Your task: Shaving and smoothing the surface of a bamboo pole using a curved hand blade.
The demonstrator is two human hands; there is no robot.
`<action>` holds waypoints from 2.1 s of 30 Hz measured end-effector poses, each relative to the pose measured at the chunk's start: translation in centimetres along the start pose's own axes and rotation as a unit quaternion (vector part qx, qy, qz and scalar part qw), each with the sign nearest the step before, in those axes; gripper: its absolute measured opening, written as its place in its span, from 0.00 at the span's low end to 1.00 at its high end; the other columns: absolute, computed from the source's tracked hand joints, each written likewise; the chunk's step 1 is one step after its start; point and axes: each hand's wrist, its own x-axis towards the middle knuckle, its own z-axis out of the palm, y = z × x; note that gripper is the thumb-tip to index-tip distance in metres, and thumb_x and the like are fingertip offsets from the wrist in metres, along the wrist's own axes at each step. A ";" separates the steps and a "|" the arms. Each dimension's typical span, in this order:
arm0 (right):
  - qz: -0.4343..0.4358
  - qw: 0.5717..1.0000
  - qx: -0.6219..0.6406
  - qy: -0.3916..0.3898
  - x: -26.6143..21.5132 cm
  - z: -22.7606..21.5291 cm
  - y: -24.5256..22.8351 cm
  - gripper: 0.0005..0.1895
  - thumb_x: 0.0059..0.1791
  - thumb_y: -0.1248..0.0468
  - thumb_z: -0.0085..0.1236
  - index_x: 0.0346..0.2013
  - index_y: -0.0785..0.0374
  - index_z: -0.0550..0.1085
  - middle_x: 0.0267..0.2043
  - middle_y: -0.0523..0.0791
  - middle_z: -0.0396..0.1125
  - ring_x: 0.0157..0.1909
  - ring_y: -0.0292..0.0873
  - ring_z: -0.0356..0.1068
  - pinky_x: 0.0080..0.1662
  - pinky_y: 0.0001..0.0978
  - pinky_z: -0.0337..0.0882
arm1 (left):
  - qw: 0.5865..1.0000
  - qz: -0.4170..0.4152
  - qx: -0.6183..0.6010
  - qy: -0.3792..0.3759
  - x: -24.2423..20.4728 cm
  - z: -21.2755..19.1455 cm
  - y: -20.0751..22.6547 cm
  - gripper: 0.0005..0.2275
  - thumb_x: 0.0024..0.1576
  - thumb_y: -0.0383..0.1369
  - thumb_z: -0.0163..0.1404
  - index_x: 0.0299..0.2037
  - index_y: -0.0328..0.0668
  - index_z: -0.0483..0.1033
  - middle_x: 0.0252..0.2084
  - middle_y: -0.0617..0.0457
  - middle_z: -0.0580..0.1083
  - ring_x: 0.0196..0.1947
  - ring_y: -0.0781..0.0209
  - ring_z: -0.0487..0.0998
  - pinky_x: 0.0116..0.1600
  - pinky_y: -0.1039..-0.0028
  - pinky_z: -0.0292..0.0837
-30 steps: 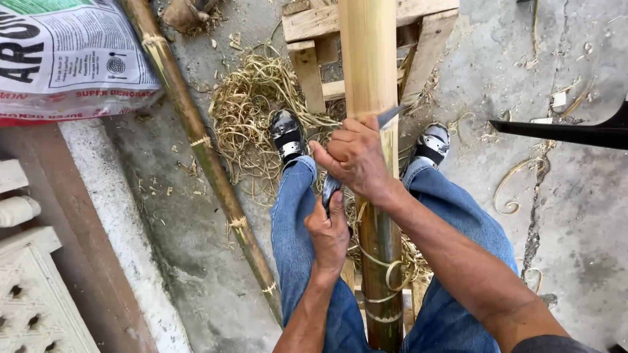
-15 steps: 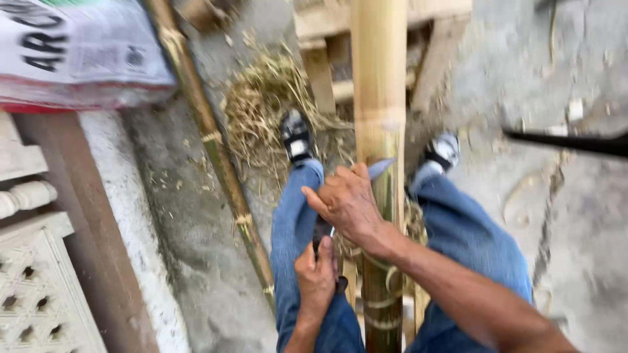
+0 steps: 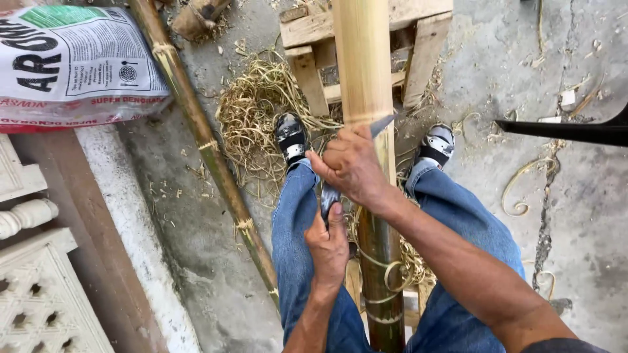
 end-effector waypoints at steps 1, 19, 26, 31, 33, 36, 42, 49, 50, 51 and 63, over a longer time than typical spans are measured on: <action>0.001 1.000 0.003 -0.003 -1.3 0.3 -1.5 0.27 0.52 0.53 0.62 0.10 0.58 0.69 0.16 0.42 0.62 0.27 0.45 0.58 0.44 0.45 0.60 | 1.000 -0.004 0.002 0.000 -2.0 -1.4 -0.1 0.15 0.67 0.39 0.48 0.36 0.34 0.74 0.20 0.48 0.70 0.17 0.56 0.71 0.24 0.64 0.64; -0.034 0.996 -0.039 0.077 1.6 0.2 -0.2 0.24 0.51 0.54 0.67 0.14 0.58 0.71 0.20 0.42 0.62 0.31 0.43 0.59 0.45 0.43 0.59 | 0.995 -0.045 -0.087 -0.016 1.9 0.7 -3.7 0.18 0.67 0.44 0.47 0.32 0.36 0.71 0.20 0.56 0.68 0.19 0.68 0.67 0.23 0.71 0.62; -0.009 0.999 -0.032 0.026 -1.6 1.9 -2.3 0.25 0.49 0.54 0.67 0.11 0.58 0.70 0.16 0.42 0.60 0.27 0.43 0.58 0.45 0.46 0.59 | 0.988 -0.116 -0.088 -0.046 -1.6 -2.7 -3.7 0.15 0.66 0.41 0.48 0.31 0.38 0.72 0.19 0.57 0.69 0.17 0.70 0.69 0.20 0.73 0.64; 0.008 1.000 0.016 0.014 -1.7 0.5 -3.8 0.23 0.49 0.55 0.67 0.14 0.59 0.70 0.19 0.44 0.61 0.30 0.46 0.60 0.42 0.45 0.57 | 0.960 -0.244 -0.116 -0.069 -3.3 -3.6 -4.1 0.16 0.65 0.40 0.49 0.29 0.37 0.71 0.17 0.55 0.68 0.14 0.68 0.67 0.19 0.71 0.63; -0.043 0.997 -0.003 0.063 -0.4 0.2 -2.5 0.23 0.48 0.55 0.67 0.13 0.58 0.69 0.20 0.44 0.60 0.32 0.47 0.60 0.47 0.47 0.60 | 0.986 -0.146 -0.064 -0.049 -1.1 -1.9 -4.0 0.16 0.66 0.40 0.47 0.30 0.36 0.72 0.17 0.53 0.68 0.14 0.65 0.69 0.21 0.68 0.64; -0.026 0.998 0.028 0.054 1.5 -0.5 -0.3 0.24 0.51 0.57 0.67 0.14 0.59 0.69 0.21 0.43 0.62 0.31 0.44 0.60 0.45 0.43 0.59 | 1.000 -0.004 -0.020 -0.013 1.5 -0.2 -2.1 0.15 0.67 0.38 0.48 0.32 0.34 0.72 0.18 0.50 0.70 0.16 0.60 0.72 0.24 0.65 0.65; -0.016 0.999 -0.006 0.041 1.2 -0.8 -0.5 0.26 0.50 0.56 0.68 0.12 0.61 0.67 0.17 0.42 0.60 0.29 0.43 0.57 0.45 0.43 0.58 | 1.000 0.025 0.000 -0.006 0.9 0.0 -2.3 0.13 0.67 0.36 0.49 0.34 0.32 0.73 0.20 0.48 0.71 0.18 0.57 0.73 0.26 0.63 0.65; -0.022 1.000 0.009 0.015 -0.3 0.4 -1.4 0.25 0.51 0.57 0.66 0.12 0.58 0.68 0.17 0.41 0.61 0.29 0.43 0.56 0.44 0.42 0.57 | 0.999 -0.030 -0.042 -0.011 -1.5 -0.8 -2.7 0.13 0.66 0.37 0.48 0.35 0.32 0.73 0.21 0.48 0.71 0.18 0.59 0.72 0.26 0.64 0.67; -0.032 0.999 -0.002 0.016 -0.9 0.8 -1.7 0.25 0.50 0.56 0.66 0.12 0.58 0.68 0.17 0.42 0.61 0.29 0.43 0.57 0.45 0.44 0.57 | 0.998 -0.054 -0.025 -0.015 -3.0 -1.4 -3.4 0.14 0.66 0.38 0.48 0.34 0.32 0.74 0.20 0.49 0.71 0.18 0.61 0.72 0.25 0.65 0.67; -0.048 0.998 -0.016 0.023 -0.9 1.1 -1.6 0.25 0.49 0.55 0.67 0.11 0.57 0.68 0.17 0.42 0.61 0.29 0.43 0.57 0.45 0.46 0.58 | 0.997 -0.070 -0.011 -0.017 -3.8 -1.6 -4.3 0.15 0.66 0.38 0.49 0.33 0.33 0.74 0.19 0.50 0.71 0.18 0.62 0.72 0.25 0.66 0.66; -0.009 1.000 0.028 0.007 -0.1 0.0 -1.4 0.26 0.49 0.55 0.69 0.11 0.58 0.68 0.17 0.42 0.61 0.29 0.44 0.58 0.42 0.44 0.56 | 0.990 -0.095 -0.103 -0.009 -1.2 0.3 -2.5 0.18 0.68 0.43 0.45 0.34 0.34 0.73 0.19 0.55 0.69 0.16 0.65 0.68 0.22 0.70 0.64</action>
